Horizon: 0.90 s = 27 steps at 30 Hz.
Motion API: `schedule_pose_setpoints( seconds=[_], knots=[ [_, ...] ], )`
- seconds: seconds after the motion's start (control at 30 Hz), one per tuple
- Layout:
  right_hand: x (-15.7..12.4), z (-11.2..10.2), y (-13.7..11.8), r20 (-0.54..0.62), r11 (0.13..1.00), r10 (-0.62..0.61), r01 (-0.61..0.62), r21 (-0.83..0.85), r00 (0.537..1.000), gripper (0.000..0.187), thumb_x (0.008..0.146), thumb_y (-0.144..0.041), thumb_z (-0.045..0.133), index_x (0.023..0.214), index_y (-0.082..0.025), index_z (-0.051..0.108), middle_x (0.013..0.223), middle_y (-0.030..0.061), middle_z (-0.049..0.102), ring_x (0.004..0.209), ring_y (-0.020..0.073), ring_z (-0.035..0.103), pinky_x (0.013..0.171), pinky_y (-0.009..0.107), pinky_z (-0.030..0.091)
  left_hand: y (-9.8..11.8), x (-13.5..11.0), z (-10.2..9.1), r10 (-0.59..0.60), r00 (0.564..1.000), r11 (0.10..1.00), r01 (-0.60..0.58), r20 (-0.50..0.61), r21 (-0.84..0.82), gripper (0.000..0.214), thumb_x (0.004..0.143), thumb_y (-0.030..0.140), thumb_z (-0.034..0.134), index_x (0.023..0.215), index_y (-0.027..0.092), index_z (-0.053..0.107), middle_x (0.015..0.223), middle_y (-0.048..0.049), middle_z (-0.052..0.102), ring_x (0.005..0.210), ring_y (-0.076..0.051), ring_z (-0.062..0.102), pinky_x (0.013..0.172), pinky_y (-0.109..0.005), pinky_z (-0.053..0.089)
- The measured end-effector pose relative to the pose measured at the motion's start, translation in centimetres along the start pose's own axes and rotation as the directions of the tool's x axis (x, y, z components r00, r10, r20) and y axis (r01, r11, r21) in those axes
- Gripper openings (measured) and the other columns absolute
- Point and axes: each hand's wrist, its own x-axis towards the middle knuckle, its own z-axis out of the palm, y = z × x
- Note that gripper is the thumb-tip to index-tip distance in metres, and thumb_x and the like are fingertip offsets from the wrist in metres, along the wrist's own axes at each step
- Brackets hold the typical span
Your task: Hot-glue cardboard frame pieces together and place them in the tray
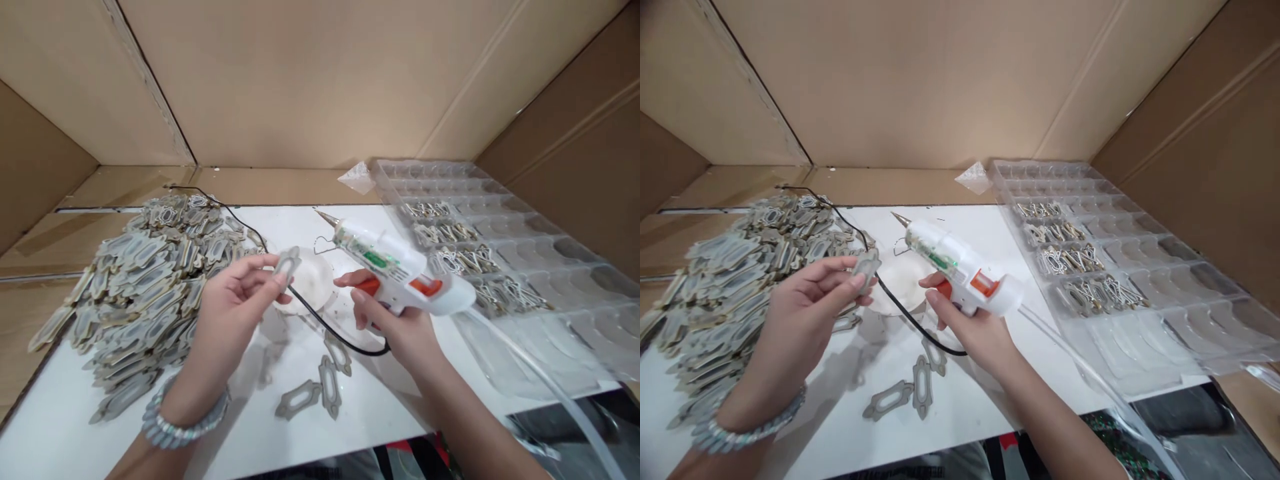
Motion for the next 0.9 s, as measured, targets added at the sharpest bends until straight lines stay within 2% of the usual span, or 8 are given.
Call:
schedule_pose_setpoints(
  seconds=[0.07,0.17,0.27,0.37,0.47,0.6,0.73,0.9],
  knots=[
    [-0.1,-0.1,-0.1,0.019,0.987,-0.054,0.057,-0.152,0.998,0.015,0.082,-0.036,0.065,0.08,-0.021,0.065,0.067,0.0001,0.065,0.051,0.013,0.056,0.052,0.027,0.049,0.0,0.4,-0.7,0.015,0.996,1.0,-0.015,-0.091,-0.005,0.033,0.071,0.039,0.083,0.096,0.021,0.07,0.068,0.0019,0.072,0.06,-0.011,0.068,0.056,-0.014,0.051],
    [-0.4,0.1,-0.1,0.046,0.932,-0.15,0.156,-0.328,0.988,0.016,0.083,-0.033,0.064,0.073,-0.022,0.062,0.066,0.0006,0.063,0.052,0.0143,0.056,0.052,0.029,0.047,0.0,0.6,-1.2,0.033,0.992,0.999,-0.035,-0.124,-0.01,0.033,0.07,0.039,0.083,0.096,0.022,0.07,0.067,0.0031,0.071,0.059,-0.01,0.068,0.055,-0.014,0.05],
    [-0.6,0.2,0.2,0.142,0.865,-0.273,0.308,-0.397,0.951,0.013,0.085,-0.021,0.062,0.072,-0.022,0.059,0.067,-0.0004,0.061,0.057,0.0137,0.057,0.054,0.027,0.046,0.1,0.5,-1.1,0.067,0.991,0.998,-0.067,-0.113,0.003,0.03,0.072,0.038,0.082,0.096,0.023,0.071,0.064,0.0041,0.069,0.058,-0.009,0.067,0.056,-0.014,0.05],
    [-0.7,0.3,0.7,0.219,0.804,-0.359,0.42,-0.421,0.907,0.015,0.086,-0.012,0.059,0.074,-0.021,0.059,0.067,-0.0022,0.058,0.051,0.01,0.049,0.051,0.024,0.042,0.2,0.4,-1.1,0.078,0.991,0.997,-0.077,-0.109,0.01,0.029,0.074,0.038,0.081,0.096,0.024,0.071,0.065,0.0048,0.069,0.058,-0.009,0.067,0.055,-0.013,0.05],
    [-0.5,0.4,1.3,0.219,0.771,-0.401,0.457,-0.443,0.889,0.017,0.086,-0.009,0.059,0.073,-0.021,0.059,0.064,-0.0036,0.053,0.048,0.0087,0.041,0.048,0.023,0.037,0.1,0.3,-1.2,0.083,0.991,0.997,-0.083,-0.101,0.005,0.028,0.075,0.039,0.081,0.097,0.024,0.071,0.067,0.0049,0.07,0.059,-0.009,0.067,0.057,-0.014,0.051],
    [-0.2,0.4,1.6,0.238,0.745,-0.417,0.48,-0.464,0.877,0.018,0.085,-0.008,0.059,0.073,-0.021,0.057,0.063,-0.0049,0.049,0.049,0.0085,0.04,0.048,0.023,0.034,0.2,0.2,-1.2,0.094,0.99,0.996,-0.093,-0.102,0.013,0.027,0.075,0.037,0.08,0.097,0.024,0.071,0.067,0.0049,0.069,0.059,-0.009,0.067,0.057,-0.015,0.052],
    [-0.2,0.2,1.6,0.247,0.749,-0.423,0.49,-0.446,0.872,0.019,0.082,-0.004,0.058,0.074,-0.021,0.055,0.067,-0.0055,0.05,0.053,0.0083,0.045,0.051,0.021,0.036,0.3,0.1,-1.1,0.103,0.989,0.994,-0.1,-0.106,0.031,0.025,0.076,0.035,0.079,0.096,0.023,0.07,0.066,0.0044,0.069,0.057,-0.009,0.067,0.053,-0.014,0.049],
    [-0.2,0.1,1.7,0.277,0.765,-0.417,0.499,-0.407,0.865,0.02,0.082,-0.002,0.053,0.077,-0.021,0.054,0.075,-0.0027,0.056,0.058,0.0092,0.053,0.052,0.021,0.038,0.2,0.2,-1.2,0.116,0.988,0.993,-0.112,-0.1,0.043,0.025,0.077,0.035,0.078,0.096,0.022,0.069,0.063,0.0045,0.067,0.056,-0.009,0.066,0.056,-0.015,0.051]
  ],
)
